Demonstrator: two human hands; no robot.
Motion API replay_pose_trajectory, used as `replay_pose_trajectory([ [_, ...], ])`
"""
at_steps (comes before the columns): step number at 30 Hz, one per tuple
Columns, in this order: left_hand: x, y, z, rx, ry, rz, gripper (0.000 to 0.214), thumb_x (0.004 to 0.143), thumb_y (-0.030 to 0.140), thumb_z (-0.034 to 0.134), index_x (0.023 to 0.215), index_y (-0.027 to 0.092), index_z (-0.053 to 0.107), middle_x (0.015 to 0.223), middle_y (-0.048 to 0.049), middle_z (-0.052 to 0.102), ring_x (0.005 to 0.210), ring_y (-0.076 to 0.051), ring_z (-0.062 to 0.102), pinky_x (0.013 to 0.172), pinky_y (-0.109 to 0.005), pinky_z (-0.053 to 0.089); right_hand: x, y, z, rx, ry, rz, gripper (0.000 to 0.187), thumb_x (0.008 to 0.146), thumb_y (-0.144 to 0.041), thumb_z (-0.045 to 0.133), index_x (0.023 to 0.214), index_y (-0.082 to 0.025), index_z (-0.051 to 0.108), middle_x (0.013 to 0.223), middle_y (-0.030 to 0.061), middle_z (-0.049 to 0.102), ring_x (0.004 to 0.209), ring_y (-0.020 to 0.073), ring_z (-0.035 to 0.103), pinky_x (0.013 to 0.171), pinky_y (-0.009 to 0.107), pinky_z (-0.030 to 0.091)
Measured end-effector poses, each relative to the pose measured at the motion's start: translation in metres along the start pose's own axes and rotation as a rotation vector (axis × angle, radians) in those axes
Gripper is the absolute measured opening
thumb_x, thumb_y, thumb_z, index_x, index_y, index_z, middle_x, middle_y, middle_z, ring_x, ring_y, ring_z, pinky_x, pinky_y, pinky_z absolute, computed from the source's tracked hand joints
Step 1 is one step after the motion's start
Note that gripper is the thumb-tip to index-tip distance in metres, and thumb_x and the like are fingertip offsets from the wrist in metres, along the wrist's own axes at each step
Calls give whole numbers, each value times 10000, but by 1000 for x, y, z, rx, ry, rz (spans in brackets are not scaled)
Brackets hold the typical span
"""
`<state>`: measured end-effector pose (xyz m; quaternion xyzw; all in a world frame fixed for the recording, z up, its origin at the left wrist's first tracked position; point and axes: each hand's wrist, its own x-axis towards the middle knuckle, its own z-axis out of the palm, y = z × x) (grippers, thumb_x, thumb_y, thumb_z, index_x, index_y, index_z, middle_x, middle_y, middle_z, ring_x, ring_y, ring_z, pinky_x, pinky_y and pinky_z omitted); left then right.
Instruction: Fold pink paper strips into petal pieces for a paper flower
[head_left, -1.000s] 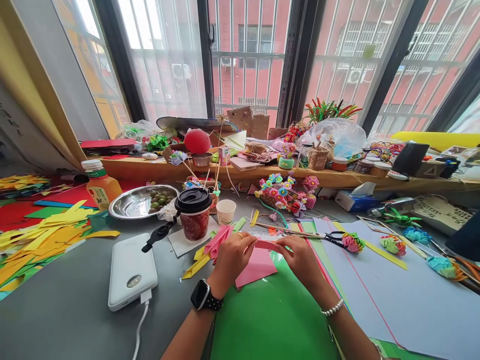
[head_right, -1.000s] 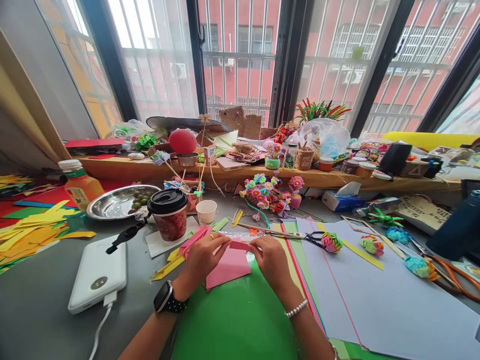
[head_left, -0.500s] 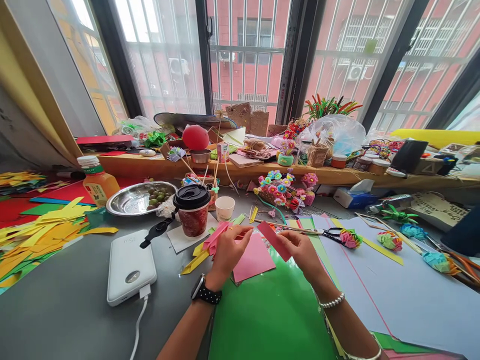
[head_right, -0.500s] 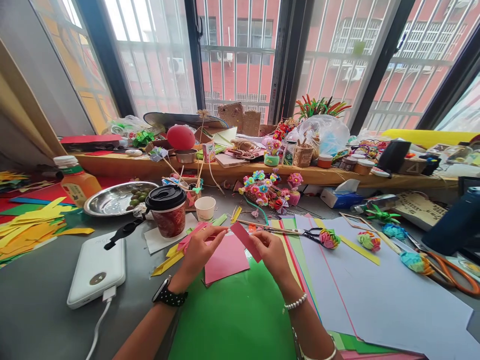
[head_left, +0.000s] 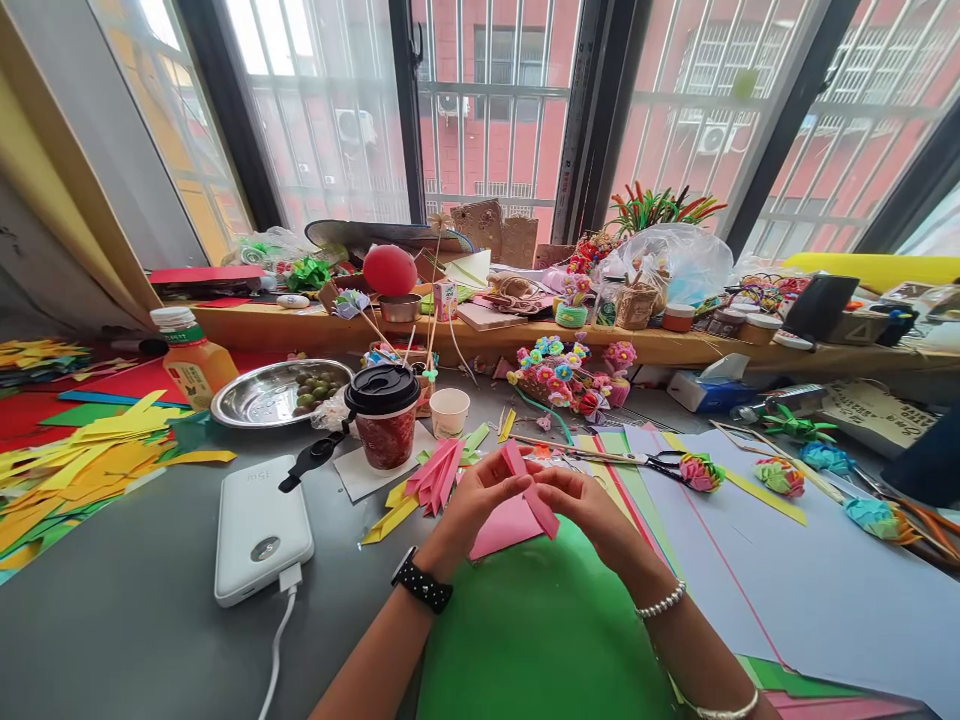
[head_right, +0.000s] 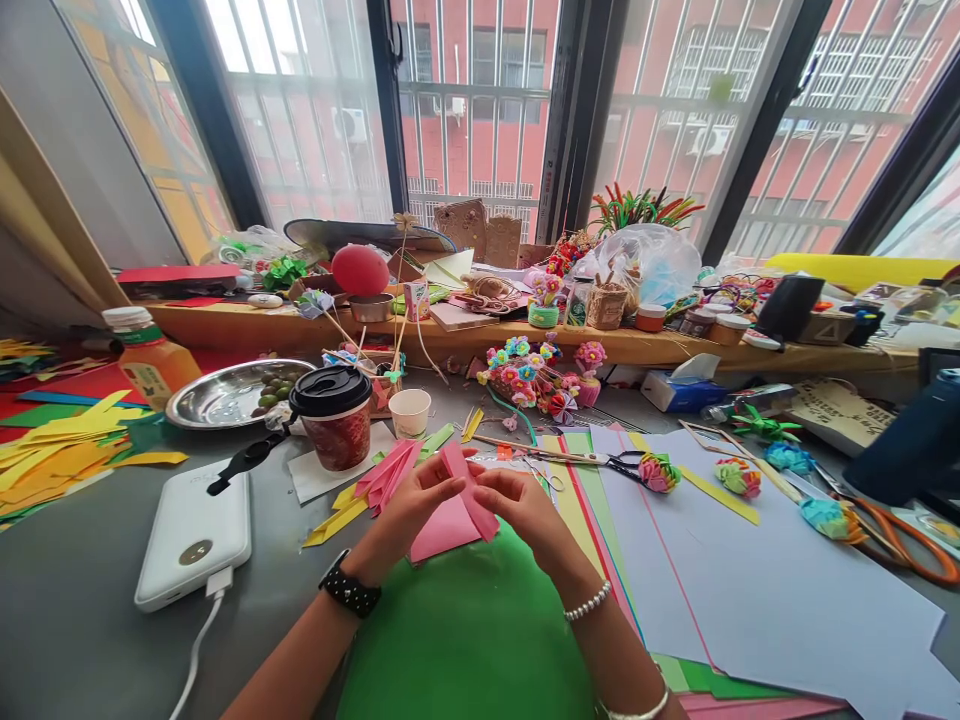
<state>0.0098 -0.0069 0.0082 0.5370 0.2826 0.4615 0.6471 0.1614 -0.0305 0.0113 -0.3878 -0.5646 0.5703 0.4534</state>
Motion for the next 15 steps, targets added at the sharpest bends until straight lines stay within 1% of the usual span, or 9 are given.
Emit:
replay_pose_trajectory([
  [3, 1, 1, -1, 38, 45, 7, 362, 645, 256, 629, 981, 152, 542, 918, -66, 631, 875, -206, 565, 789, -329, 413, 0, -2, 2, -212, 10, -75, 283, 607, -358, 648, 808, -162, 615, 892, 57, 622, 767, 173, 581, 683, 291, 452],
  [6, 1, 2, -1, 66, 49, -11, 376, 630, 273, 638, 977, 159, 546, 910, -62, 632, 862, -201, 568, 782, -328, 416, 1, -1, 3, -347, 35, -140, 303, 596, -368, 650, 808, -155, 613, 809, 51, 633, 728, 173, 589, 696, 314, 460],
  [8, 1, 1, -2, 72, 48, -23, 392, 616, 285, 648, 975, 159, 551, 905, -62, 633, 856, -200, 569, 781, -330, 417, 1, -1, 3, -351, 19, -143, 296, 613, -372, 636, 810, -151, 619, 788, 47, 635, 707, 167, 589, 688, 308, 465],
  [10, 2, 1, -2, 67, 42, -30, 408, 602, 293, 659, 973, 156, 557, 901, -64, 635, 848, -200, 571, 782, -331, 418, 0, -3, 2, -322, -16, -124, 284, 648, -378, 605, 817, -151, 626, 776, 39, 631, 671, 151, 581, 636, 276, 467],
  [13, 2, 1, -4, 71, 31, -42, 399, 604, 295, 658, 967, 154, 568, 898, -67, 636, 829, -194, 575, 776, -327, 419, -2, -6, 0, -311, -52, -103, 275, 720, -386, 525, 830, -159, 634, 706, 14, 613, 608, 124, 551, 548, 228, 436],
  [15, 2, 1, -4, 83, 31, -38, 377, 618, 295, 646, 959, 151, 578, 891, -67, 638, 820, -192, 574, 770, -325, 418, -3, -7, -1, -334, -54, -115, 280, 752, -383, 481, 824, -165, 642, 693, 10, 610, 616, 127, 543, 547, 224, 423],
])
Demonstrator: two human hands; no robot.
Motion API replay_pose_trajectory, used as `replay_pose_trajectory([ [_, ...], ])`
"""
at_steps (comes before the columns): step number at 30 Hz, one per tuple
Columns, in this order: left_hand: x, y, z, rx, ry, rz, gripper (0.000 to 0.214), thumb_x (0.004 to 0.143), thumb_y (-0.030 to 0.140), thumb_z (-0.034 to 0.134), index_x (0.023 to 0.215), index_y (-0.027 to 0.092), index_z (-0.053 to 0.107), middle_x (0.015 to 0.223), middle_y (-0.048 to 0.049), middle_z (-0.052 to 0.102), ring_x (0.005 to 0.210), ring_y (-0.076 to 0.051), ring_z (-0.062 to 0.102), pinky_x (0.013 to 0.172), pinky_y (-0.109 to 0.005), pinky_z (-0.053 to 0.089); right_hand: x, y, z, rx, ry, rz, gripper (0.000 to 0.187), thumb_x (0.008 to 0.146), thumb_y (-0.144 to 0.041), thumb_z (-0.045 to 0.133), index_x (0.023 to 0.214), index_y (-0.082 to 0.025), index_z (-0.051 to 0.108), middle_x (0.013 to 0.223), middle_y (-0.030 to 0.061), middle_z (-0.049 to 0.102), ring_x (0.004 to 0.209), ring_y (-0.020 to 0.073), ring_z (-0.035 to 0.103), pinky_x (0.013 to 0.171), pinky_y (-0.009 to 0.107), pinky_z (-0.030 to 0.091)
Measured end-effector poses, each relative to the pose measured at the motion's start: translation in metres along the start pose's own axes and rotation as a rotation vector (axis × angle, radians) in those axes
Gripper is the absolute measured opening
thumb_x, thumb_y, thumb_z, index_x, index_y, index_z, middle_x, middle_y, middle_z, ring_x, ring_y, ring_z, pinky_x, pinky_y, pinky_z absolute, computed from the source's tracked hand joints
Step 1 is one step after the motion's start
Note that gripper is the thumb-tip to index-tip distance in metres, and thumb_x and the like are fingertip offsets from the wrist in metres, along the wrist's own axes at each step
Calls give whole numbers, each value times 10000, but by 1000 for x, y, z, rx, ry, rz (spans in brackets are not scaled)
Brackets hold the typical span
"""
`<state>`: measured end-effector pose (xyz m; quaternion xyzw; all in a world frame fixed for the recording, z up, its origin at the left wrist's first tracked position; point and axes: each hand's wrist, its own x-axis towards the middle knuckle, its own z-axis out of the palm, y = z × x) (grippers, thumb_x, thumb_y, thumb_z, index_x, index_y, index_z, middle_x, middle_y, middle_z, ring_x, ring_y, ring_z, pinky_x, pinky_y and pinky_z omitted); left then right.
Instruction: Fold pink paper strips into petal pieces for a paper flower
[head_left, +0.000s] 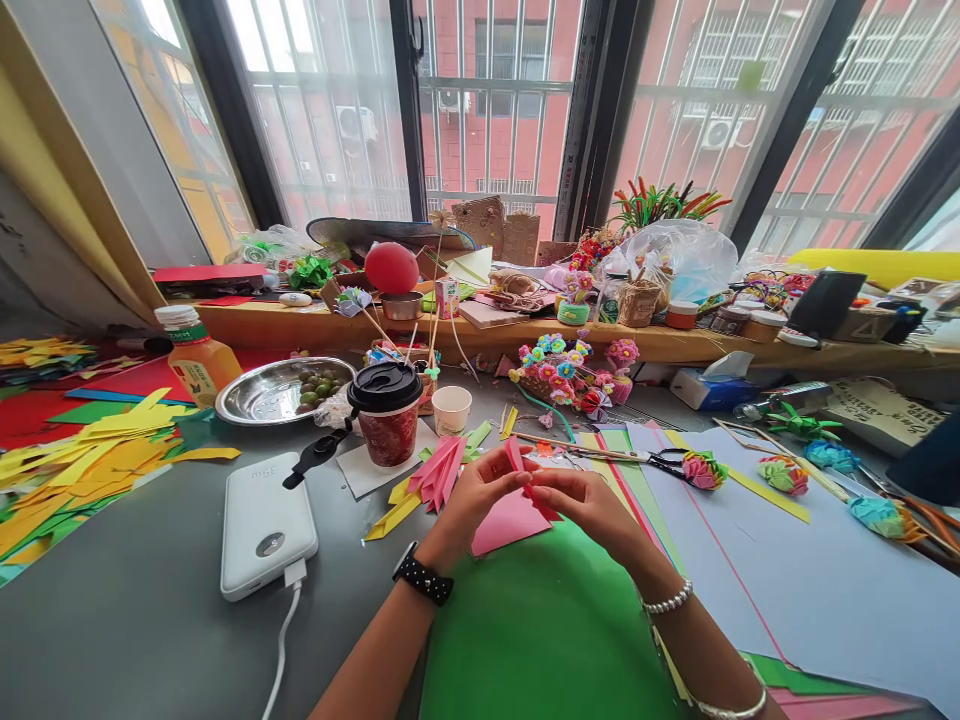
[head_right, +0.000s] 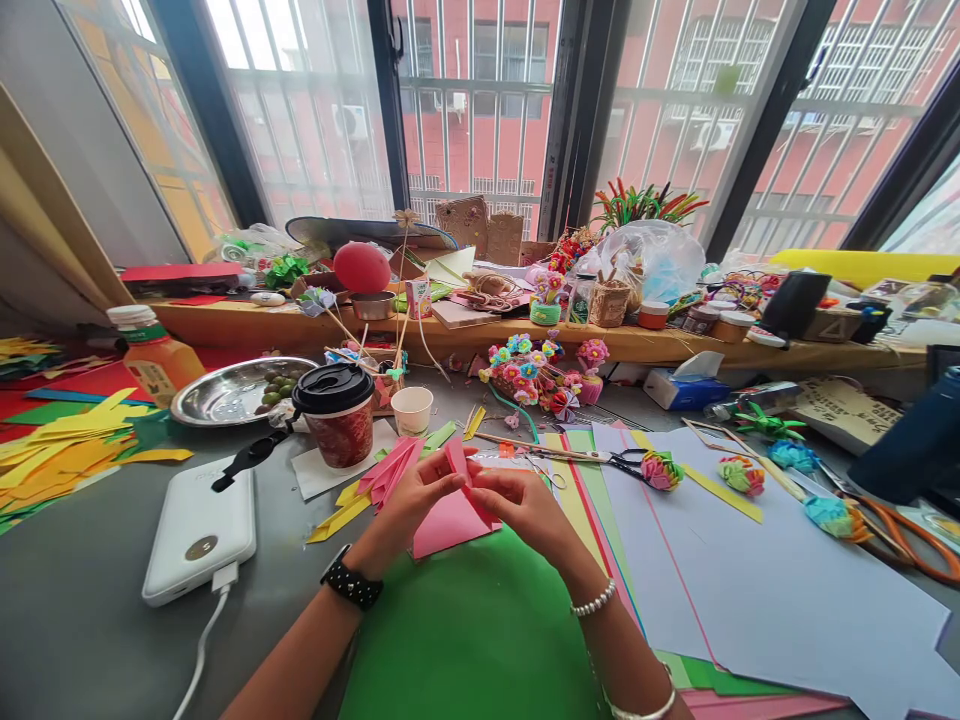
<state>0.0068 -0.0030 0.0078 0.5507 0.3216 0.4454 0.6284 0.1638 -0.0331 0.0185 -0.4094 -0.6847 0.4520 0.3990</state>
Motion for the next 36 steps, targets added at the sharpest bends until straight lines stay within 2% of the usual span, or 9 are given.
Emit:
replay_pose_trajectory([
  [4, 0, 1, 0, -26, -8, 31, 347, 667, 289, 603, 982, 147, 573, 915, -67, 634, 841, -190, 564, 769, -309, 414, 2, 5, -1, -48, 39, -20, 324, 775, -392, 427, 786, -160, 654, 746, 25, 628, 680, 156, 554, 579, 241, 428],
  [8, 0, 1, 1, -43, 22, 9, 371, 688, 300, 573, 1015, 127, 559, 928, -85, 630, 838, -199, 566, 751, -301, 425, 4, 15, -1, -65, 115, 21, 338, 764, -409, 436, 741, -140, 639, 672, 21, 621, 585, 138, 545, 503, 223, 417],
  [12, 0, -2, 4, 73, 122, 11, 352, 671, 323, 577, 952, 112, 595, 875, -84, 640, 810, -205, 564, 686, -277, 437, 4, 18, 1, -106, 251, 14, 306, 734, -409, 486, 712, -130, 612, 666, 43, 625, 601, 153, 569, 534, 243, 448],
  [15, 0, -5, 8, 177, 136, 43, 310, 675, 337, 565, 890, 122, 620, 819, -65, 642, 767, -189, 556, 647, -259, 430, 4, 17, 3, -125, 391, -26, 262, 710, -391, 525, 760, -140, 585, 727, 66, 632, 620, 167, 586, 554, 267, 476],
  [19, -2, -7, 13, 302, 138, 82, 291, 678, 384, 536, 781, 130, 636, 713, -34, 624, 657, -156, 524, 569, -237, 402, 3, 15, 6, -155, 484, -59, 247, 718, -356, 523, 853, -153, 566, 741, 69, 633, 605, 166, 589, 539, 277, 490],
  [24, -3, -7, 16, 414, 143, 84, 304, 680, 407, 518, 620, 119, 592, 568, 7, 516, 544, -105, 421, 488, -204, 322, 1, 14, 9, -262, 538, -146, 170, 750, -267, 497, 866, -170, 574, 770, 56, 633, 668, 164, 592, 603, 279, 494],
  [30, -3, -10, 15, 432, 173, 118, 351, 714, 418, 470, 503, 138, 475, 497, 41, 349, 487, -78, 304, 446, -201, 252, -1, 18, 13, -483, 555, -339, 177, 786, -186, 445, 898, -206, 581, 857, 58, 610, 771, 174, 574, 674, 302, 482],
  [36, -4, -7, 16, 419, 162, 134, 340, 710, 431, 473, 529, 143, 468, 526, 35, 357, 510, -85, 306, 463, -206, 256, -4, 26, 12, -681, 533, -502, 258, 811, -191, 416, 1015, -234, 567, 882, 66, 614, 837, 188, 567, 724, 322, 476],
])
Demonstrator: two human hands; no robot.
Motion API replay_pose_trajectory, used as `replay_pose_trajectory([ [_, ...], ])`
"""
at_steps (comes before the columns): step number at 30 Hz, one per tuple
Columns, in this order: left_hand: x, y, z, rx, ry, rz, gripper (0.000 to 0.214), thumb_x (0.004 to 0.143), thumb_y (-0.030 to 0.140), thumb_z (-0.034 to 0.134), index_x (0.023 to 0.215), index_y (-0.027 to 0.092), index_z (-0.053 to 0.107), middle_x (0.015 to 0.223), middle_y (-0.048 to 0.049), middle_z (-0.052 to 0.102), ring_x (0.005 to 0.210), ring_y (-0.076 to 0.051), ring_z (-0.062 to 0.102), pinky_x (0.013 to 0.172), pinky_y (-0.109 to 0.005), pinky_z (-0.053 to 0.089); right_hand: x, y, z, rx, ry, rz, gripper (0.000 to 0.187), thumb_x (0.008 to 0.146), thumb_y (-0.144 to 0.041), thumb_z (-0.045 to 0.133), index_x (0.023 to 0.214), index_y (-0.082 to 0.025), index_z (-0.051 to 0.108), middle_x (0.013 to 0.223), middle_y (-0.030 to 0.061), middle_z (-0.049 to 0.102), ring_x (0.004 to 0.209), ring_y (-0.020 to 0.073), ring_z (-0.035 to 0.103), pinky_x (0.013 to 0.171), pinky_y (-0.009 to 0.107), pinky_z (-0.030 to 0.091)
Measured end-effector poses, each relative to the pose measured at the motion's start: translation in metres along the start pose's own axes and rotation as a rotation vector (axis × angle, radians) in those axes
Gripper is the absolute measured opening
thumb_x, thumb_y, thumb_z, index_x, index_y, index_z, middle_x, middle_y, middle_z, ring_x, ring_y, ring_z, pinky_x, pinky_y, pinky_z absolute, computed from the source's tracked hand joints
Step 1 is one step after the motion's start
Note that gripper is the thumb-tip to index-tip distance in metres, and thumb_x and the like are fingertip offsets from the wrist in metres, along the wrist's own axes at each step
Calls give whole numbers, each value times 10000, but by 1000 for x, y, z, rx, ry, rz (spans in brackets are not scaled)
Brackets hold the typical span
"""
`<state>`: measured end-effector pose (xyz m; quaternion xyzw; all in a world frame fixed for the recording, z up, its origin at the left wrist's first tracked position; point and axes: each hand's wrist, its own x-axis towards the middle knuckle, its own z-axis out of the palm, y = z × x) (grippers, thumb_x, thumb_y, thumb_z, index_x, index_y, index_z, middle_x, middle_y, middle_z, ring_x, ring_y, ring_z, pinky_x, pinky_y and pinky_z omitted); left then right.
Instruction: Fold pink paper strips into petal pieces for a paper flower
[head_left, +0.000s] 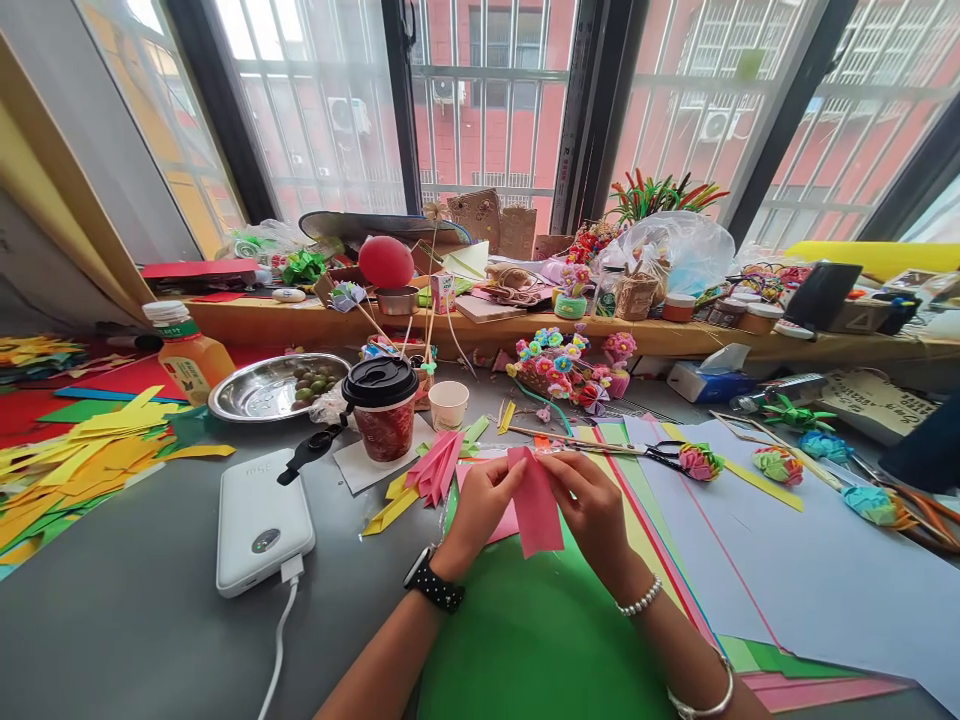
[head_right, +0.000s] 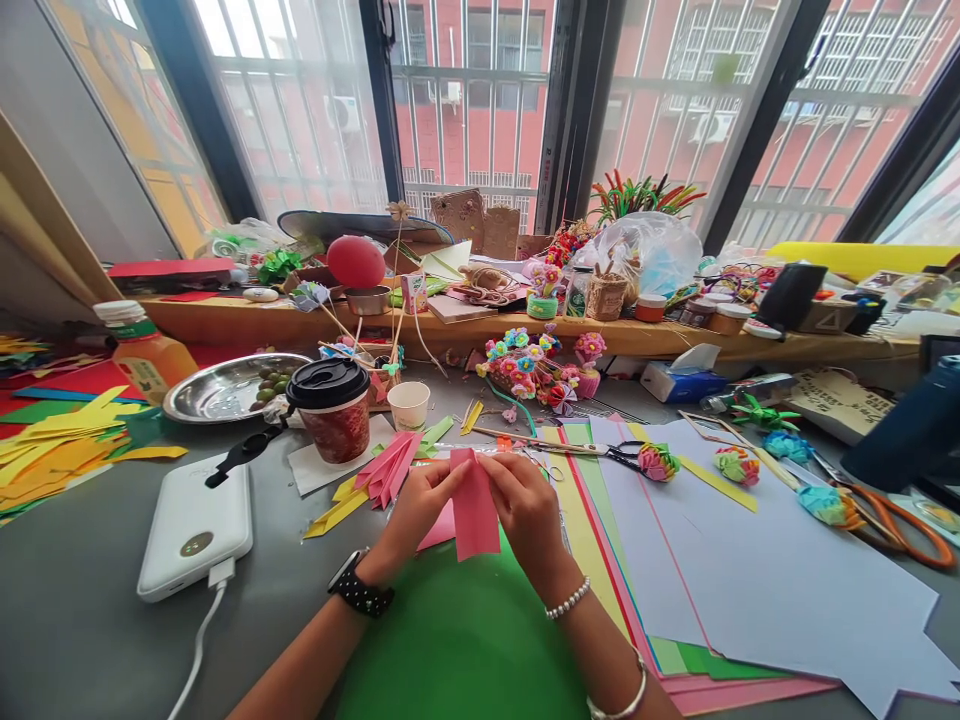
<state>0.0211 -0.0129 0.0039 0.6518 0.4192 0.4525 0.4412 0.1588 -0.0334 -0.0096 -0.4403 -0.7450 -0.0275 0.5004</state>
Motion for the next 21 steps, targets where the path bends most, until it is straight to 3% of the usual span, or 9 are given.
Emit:
replay_pose_trajectory([
  [7, 1, -2, -2, 11, 37, 10, 341, 733, 409, 441, 506, 162, 381, 519, 44, 290, 509, -89, 271, 475, -220, 225, -2, 5, 2, -134, -60, -150, 369, 818, -143, 400, 1169, -241, 456, 996, 72, 597, 917, 194, 539, 789, 340, 456],
  [15, 2, -3, -3, 15, 64, 17, 348, 739, 400, 430, 500, 180, 305, 516, 51, 227, 499, -87, 228, 467, -228, 200, 0, 3, 1, -167, -85, -182, 401, 817, -132, 399, 1200, -250, 417, 1036, 68, 584, 922, 197, 536, 791, 344, 458],
  [21, 1, -1, -3, -6, 41, 9, 306, 723, 393, 463, 536, 158, 408, 526, 46, 296, 515, -84, 274, 474, -215, 229, 0, 5, 2, -169, -88, -196, 408, 814, -130, 404, 1206, -243, 409, 1063, 67, 571, 933, 199, 528, 795, 344, 453],
])
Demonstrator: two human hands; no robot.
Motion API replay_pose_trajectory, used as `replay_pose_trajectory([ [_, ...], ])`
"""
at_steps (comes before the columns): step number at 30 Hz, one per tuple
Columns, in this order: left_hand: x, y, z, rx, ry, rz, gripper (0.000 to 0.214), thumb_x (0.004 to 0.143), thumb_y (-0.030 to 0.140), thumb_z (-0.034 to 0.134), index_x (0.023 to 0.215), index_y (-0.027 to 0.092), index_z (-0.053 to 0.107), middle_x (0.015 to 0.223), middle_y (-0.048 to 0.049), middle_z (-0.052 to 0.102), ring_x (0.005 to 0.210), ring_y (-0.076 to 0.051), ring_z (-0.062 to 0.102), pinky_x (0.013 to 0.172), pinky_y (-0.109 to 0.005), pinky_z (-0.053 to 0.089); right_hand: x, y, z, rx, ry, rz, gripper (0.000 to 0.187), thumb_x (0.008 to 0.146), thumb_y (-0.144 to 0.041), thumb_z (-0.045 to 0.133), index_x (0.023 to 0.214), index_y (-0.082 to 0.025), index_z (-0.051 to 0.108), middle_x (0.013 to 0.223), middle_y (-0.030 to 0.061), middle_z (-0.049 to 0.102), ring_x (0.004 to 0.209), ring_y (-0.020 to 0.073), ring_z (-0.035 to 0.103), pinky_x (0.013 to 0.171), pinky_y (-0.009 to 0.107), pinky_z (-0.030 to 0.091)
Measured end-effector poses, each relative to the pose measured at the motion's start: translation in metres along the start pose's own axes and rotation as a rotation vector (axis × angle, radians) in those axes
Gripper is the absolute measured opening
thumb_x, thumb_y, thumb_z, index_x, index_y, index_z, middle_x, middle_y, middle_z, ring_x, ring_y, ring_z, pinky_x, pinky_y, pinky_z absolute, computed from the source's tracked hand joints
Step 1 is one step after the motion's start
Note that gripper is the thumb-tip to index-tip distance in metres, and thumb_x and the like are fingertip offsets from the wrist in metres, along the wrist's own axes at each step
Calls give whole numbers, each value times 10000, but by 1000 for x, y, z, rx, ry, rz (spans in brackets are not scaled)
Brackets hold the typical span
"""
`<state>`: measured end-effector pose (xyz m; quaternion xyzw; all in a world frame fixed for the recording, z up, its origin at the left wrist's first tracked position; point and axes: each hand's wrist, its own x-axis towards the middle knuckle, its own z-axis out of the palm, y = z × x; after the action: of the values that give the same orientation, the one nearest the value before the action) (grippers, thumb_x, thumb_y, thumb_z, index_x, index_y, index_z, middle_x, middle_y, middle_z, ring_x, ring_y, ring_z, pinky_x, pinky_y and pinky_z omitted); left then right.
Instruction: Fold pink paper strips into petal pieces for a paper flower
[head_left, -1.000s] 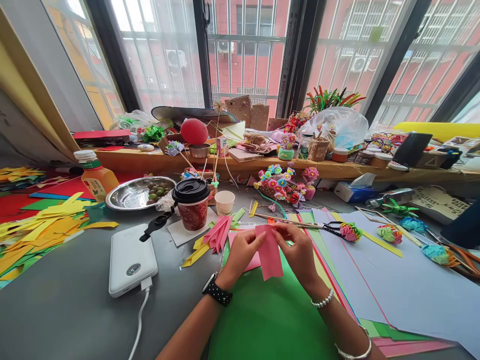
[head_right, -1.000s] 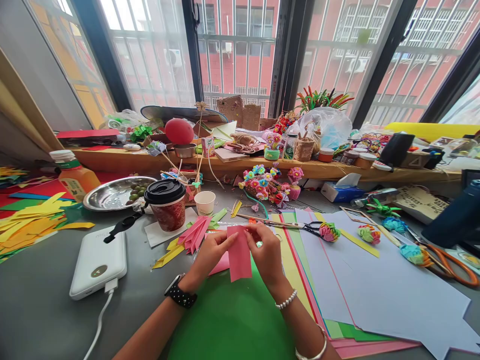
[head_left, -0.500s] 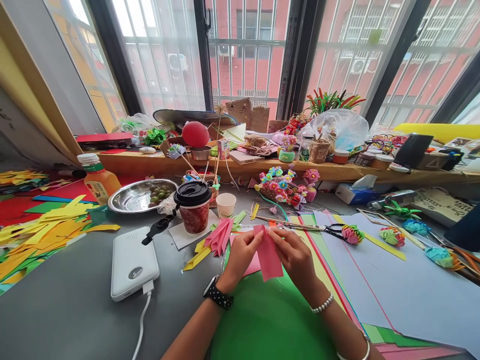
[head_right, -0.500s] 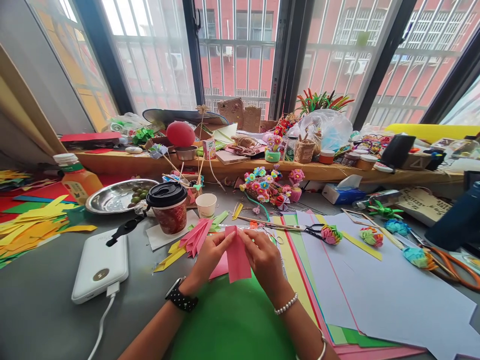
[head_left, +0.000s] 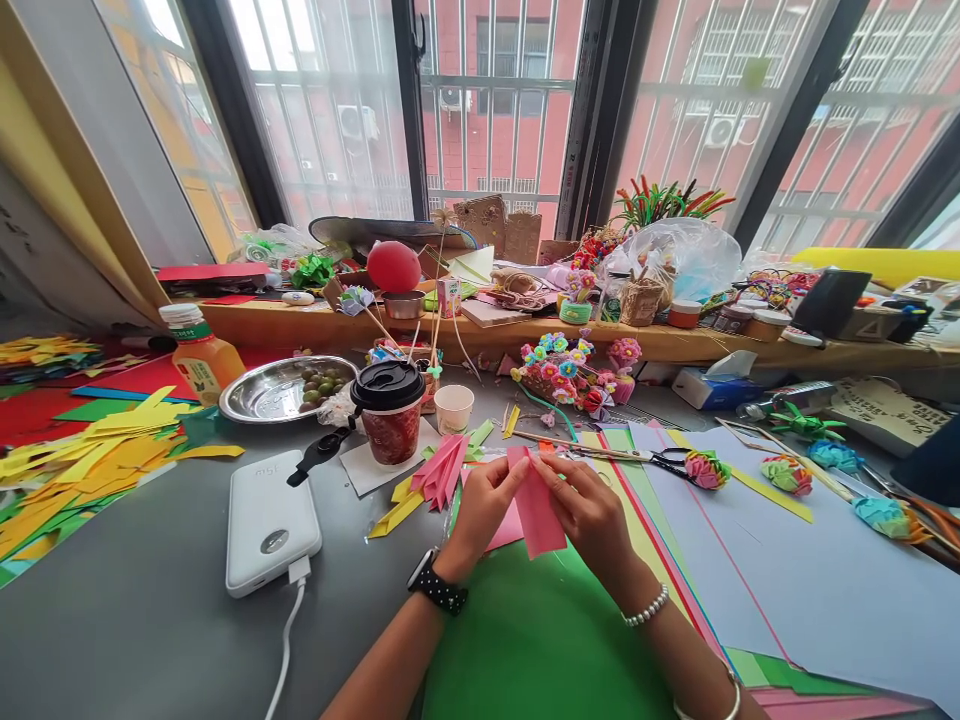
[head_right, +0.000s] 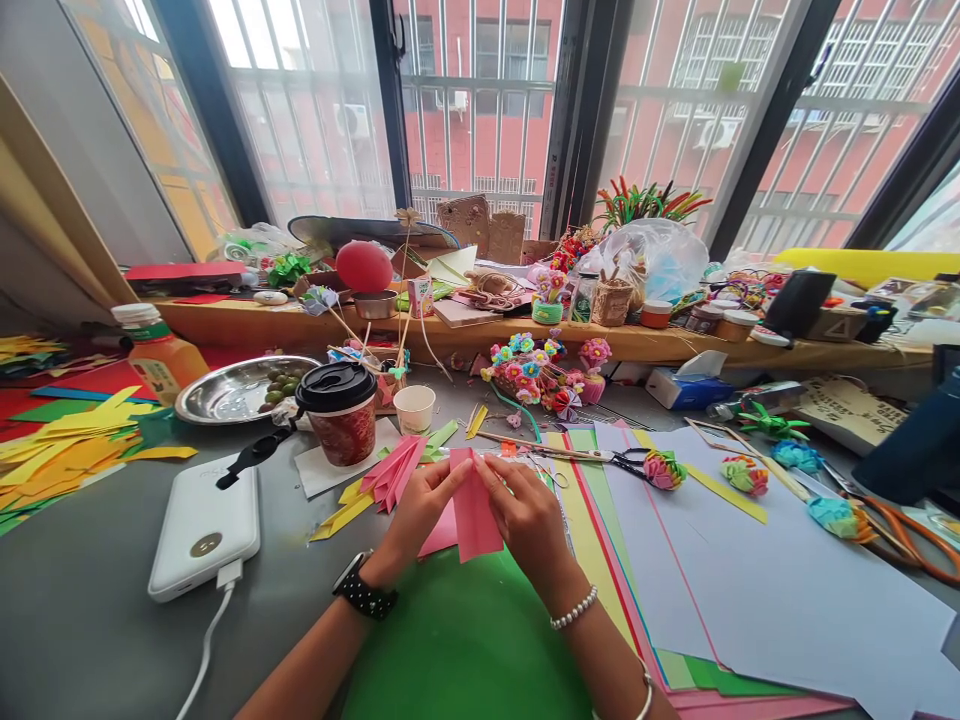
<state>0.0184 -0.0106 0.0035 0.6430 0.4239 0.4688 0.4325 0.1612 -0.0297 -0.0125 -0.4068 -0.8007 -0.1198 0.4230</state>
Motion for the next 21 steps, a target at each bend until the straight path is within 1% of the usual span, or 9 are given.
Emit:
replay_pose_trajectory([
  [3, -1, 1, 0, -14, -14, -8, 277, 723, 389, 464, 595, 144, 485, 549, 36, 372, 531, -87, 321, 484, -207, 262, -1, 0, 1, 12, 10, -8, 411, 807, -121, 411, 1202, -236, 416, 1074, 67, 566, 937, 199, 524, 796, 344, 451],
  [7, -1, 1, -1, -6, 20, -18, 292, 705, 392, 485, 574, 132, 506, 525, 34, 397, 511, -85, 330, 472, -204, 269, 0, -1, 1, 110, 11, 44, 389, 787, -101, 421, 1150, -229, 480, 1051, 58, 580, 946, 196, 517, 815, 347, 438],
  [8, -1, 1, -1, -14, 16, -20, 294, 703, 394, 486, 580, 128, 517, 530, 30, 412, 514, -87, 340, 474, -204, 275, 1, -2, 0, 160, 15, 84, 372, 780, -106, 429, 1123, -230, 505, 1032, 54, 589, 940, 194, 520, 816, 347, 436],
  [10, -1, 1, -1, -34, -21, -22, 302, 707, 399, 480, 610, 120, 545, 557, 17, 456, 531, -93, 368, 488, -205, 293, 4, -3, -2, 291, 35, 221, 310, 772, -144, 452, 1053, -226, 555, 986, 53, 606, 913, 191, 534, 785, 338, 451],
  [12, -1, 1, 0, -36, -86, -30, 317, 714, 405, 469, 639, 113, 568, 581, 6, 487, 548, -100, 391, 501, -207, 305, 7, -1, -4, 456, 51, 433, 235, 774, -216, 469, 972, -206, 594, 948, 63, 615, 867, 190, 553, 685, 302, 485],
  [13, -1, 1, 0, -22, -117, -33, 327, 715, 409, 468, 638, 109, 574, 579, 3, 492, 550, -102, 396, 499, -208, 304, 9, 1, -5, 548, 42, 531, 206, 771, -256, 479, 913, -196, 615, 906, 64, 627, 840, 189, 562, 652, 290, 489],
  [15, -1, 1, 1, 18, -169, -34, 336, 712, 411, 474, 636, 104, 588, 567, 0, 495, 551, -107, 402, 495, -208, 299, 10, 5, -6, 704, -33, 669, 203, 746, -316, 511, 786, -167, 643, 798, 63, 642, 762, 187, 574, 625, 284, 481],
  [18, -1, 1, 2, 55, -228, -44, 327, 712, 398, 483, 694, 100, 616, 582, -7, 509, 562, -113, 411, 501, -210, 297, 10, 12, -6, 833, -123, 778, 232, 702, -357, 558, 716, -145, 652, 717, 55, 643, 685, 171, 565, 615, 276, 457],
  [21, -1, 0, 2, 63, -258, -49, 330, 723, 389, 474, 742, 96, 624, 608, -13, 517, 576, -116, 414, 511, -211, 296, 11, 13, -6, 901, -160, 824, 234, 677, -362, 584, 697, -139, 654, 702, 50, 641, 669, 157, 550, 616, 264, 436],
])
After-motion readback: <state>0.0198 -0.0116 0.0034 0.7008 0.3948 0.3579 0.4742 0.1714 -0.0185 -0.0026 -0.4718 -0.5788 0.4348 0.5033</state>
